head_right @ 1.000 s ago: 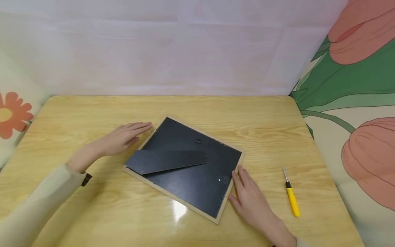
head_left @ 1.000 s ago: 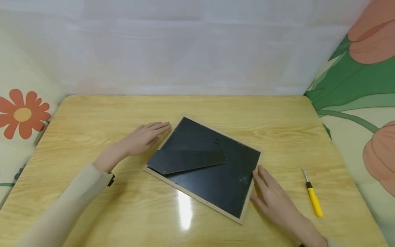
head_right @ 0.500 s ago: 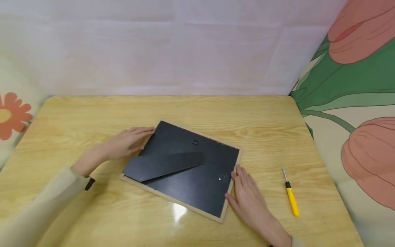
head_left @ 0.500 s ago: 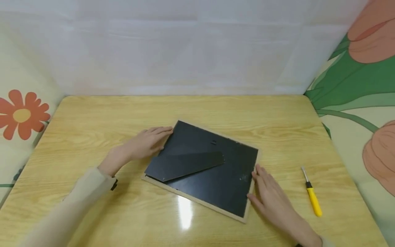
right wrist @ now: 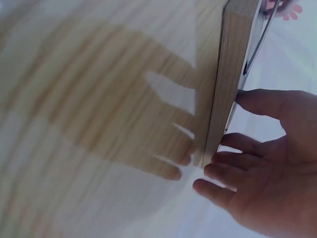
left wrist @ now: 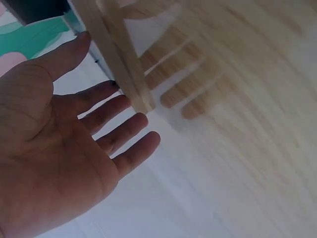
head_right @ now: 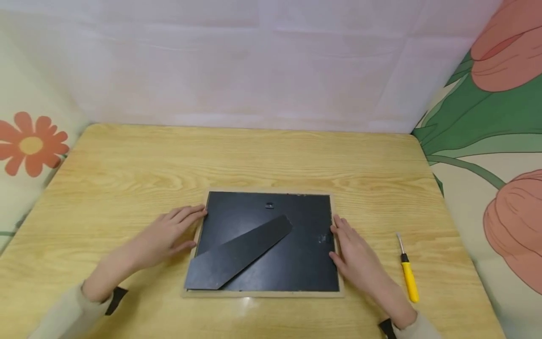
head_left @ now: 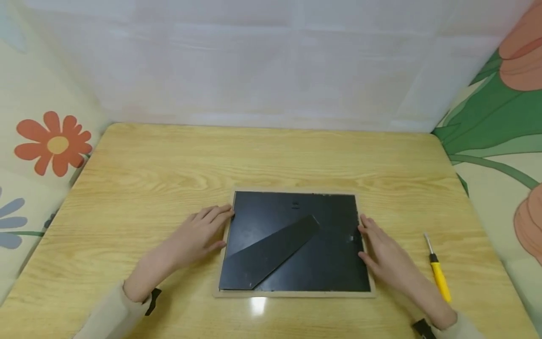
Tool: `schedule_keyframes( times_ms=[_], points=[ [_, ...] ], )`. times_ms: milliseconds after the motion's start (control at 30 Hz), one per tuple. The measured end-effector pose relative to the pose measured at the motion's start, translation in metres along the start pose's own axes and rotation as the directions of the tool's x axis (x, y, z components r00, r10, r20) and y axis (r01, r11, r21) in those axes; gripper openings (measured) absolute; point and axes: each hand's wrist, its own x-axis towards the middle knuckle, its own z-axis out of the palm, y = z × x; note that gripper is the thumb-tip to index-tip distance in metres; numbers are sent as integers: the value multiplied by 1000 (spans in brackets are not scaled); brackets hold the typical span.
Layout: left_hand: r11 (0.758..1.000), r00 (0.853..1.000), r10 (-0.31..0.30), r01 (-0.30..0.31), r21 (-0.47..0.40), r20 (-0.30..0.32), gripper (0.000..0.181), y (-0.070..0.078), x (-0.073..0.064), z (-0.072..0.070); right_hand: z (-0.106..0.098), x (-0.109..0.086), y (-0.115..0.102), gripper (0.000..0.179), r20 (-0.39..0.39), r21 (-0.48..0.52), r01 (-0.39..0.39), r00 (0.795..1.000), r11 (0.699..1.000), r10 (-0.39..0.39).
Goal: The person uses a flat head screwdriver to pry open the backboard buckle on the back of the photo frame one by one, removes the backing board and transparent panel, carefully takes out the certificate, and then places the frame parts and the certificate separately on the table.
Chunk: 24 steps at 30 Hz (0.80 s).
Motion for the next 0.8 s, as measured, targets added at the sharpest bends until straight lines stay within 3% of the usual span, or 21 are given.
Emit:
schedule_keyframes(
  times_ms=[233, 433, 800],
  points=[
    [1000, 1000, -21, 21, -8, 2, 70, 6, -4, 0, -2, 1, 9, 69, 5, 32, 8, 1000, 999, -8],
    [1000, 1000, 1, -1, 2, -7, 69, 5, -3, -2, -1, -1, 12, 80, 14, 51, 6, 1000, 999, -7],
    [998, 1000, 9, -9, -59, -3, 67, 0, -3, -2, -4, 1, 12, 77, 46, 28, -7, 999, 1000, 5]
  ],
)
